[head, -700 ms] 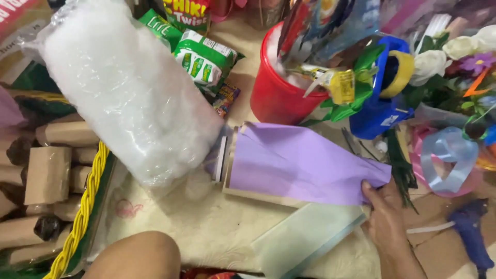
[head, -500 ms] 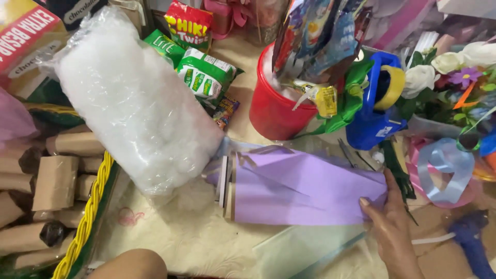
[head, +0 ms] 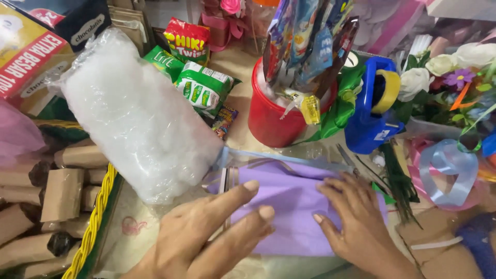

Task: Folding and shaping purple wrapping paper into decorative pleats for a gift or bouquet arrangement.

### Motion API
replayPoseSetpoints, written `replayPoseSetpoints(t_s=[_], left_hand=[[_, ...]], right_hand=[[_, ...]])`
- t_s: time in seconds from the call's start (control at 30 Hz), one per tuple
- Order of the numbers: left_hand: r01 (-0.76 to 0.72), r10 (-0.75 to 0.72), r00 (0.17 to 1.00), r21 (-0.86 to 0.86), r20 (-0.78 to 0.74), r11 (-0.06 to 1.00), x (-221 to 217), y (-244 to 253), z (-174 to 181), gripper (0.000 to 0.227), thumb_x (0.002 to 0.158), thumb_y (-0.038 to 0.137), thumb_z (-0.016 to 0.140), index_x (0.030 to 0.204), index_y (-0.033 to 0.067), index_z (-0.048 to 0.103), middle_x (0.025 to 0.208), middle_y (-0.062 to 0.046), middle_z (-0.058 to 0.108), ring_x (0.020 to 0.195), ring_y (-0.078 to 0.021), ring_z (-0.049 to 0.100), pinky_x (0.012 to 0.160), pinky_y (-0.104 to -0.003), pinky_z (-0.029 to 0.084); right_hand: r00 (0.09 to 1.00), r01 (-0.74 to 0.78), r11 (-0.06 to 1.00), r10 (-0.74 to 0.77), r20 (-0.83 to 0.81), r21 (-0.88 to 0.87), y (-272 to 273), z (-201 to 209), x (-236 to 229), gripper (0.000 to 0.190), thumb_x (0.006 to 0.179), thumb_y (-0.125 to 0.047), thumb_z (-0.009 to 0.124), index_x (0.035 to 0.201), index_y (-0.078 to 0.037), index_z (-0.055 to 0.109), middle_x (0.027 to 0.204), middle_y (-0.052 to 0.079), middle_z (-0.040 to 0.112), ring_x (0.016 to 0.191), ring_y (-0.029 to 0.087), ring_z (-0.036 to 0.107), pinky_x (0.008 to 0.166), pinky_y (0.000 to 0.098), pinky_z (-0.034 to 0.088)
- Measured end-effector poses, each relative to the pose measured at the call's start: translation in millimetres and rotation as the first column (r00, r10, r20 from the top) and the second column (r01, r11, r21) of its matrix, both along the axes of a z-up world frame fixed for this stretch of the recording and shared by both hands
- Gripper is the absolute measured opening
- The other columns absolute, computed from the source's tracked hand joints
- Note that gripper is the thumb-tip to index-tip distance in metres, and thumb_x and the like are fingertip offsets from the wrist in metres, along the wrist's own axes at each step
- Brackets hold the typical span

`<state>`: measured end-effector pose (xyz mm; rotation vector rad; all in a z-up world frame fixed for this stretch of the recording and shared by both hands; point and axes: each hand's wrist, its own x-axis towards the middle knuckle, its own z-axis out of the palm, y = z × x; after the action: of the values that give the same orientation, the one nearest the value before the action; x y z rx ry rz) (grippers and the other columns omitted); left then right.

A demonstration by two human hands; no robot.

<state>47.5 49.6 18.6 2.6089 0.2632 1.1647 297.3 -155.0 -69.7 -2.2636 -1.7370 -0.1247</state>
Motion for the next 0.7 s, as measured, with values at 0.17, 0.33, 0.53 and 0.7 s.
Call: replayPoseSetpoints(t_s=[0.17, 0.33, 0.53, 0.7], left_hand=[[0.192, -0.194, 0.981, 0.120, 0.010, 0.974, 17.3, 9.6, -39.9, 0.038, 0.101, 0.034, 0.073, 0.122, 0.0037, 0.066, 0.125, -0.025, 0.068, 0.116, -0.0287, 0.073, 0.091, -0.039, 0.064], [0.248, -0.254, 0.925, -0.055, -0.281, 0.967, 22.6, -9.6, -97.4, 0.067, 0.091, 0.065, 0.069, 0.131, 0.0124, 0.063, 0.143, -0.021, 0.058, 0.123, -0.0401, 0.061, 0.093, -0.051, 0.048], [0.320, -0.344, 0.837, -0.129, -0.426, 0.939, 24.9, -20.7, -137.8, 0.080, 0.070, 0.058, 0.087, 0.133, 0.0170, 0.061, 0.135, -0.013, 0.059, 0.117, -0.0382, 0.058, 0.098, -0.055, 0.040], [0.332, -0.344, 0.832, -0.106, -0.435, 0.937, 22.0, -23.8, -157.4, 0.076, 0.074, 0.056, 0.084, 0.135, 0.0180, 0.059, 0.137, -0.013, 0.056, 0.127, -0.0375, 0.053, 0.100, -0.055, 0.037]], right_hand=[[0.947, -0.280, 0.951, 0.296, -0.124, 0.133, 3.2, -4.3, -12.0, 0.019, 0.080, -0.009, 0.064, 0.098, -0.015, 0.068, 0.119, 0.009, 0.064, 0.126, 0.033, 0.060, 0.116, 0.0604, 0.036], [0.876, -0.450, 0.893, 0.442, -0.192, -0.001, -0.1, -18.3, -7.0, 0.016, 0.087, -0.013, 0.066, 0.101, -0.019, 0.071, 0.125, 0.009, 0.062, 0.126, 0.033, 0.056, 0.112, 0.0617, 0.034], [0.919, -0.328, 0.935, 0.349, -0.184, 0.136, 19.8, 23.1, 0.8, 0.022, 0.095, -0.029, 0.062, 0.106, -0.014, 0.072, 0.124, 0.009, 0.068, 0.120, 0.029, 0.065, 0.107, 0.0477, 0.045], [0.986, -0.149, 0.987, 0.153, -0.068, 0.056, 52.5, 22.7, 15.4, 0.044, 0.091, -0.028, 0.063, 0.131, -0.010, 0.062, 0.130, 0.010, 0.063, 0.120, 0.032, 0.061, 0.104, 0.0473, 0.046]])
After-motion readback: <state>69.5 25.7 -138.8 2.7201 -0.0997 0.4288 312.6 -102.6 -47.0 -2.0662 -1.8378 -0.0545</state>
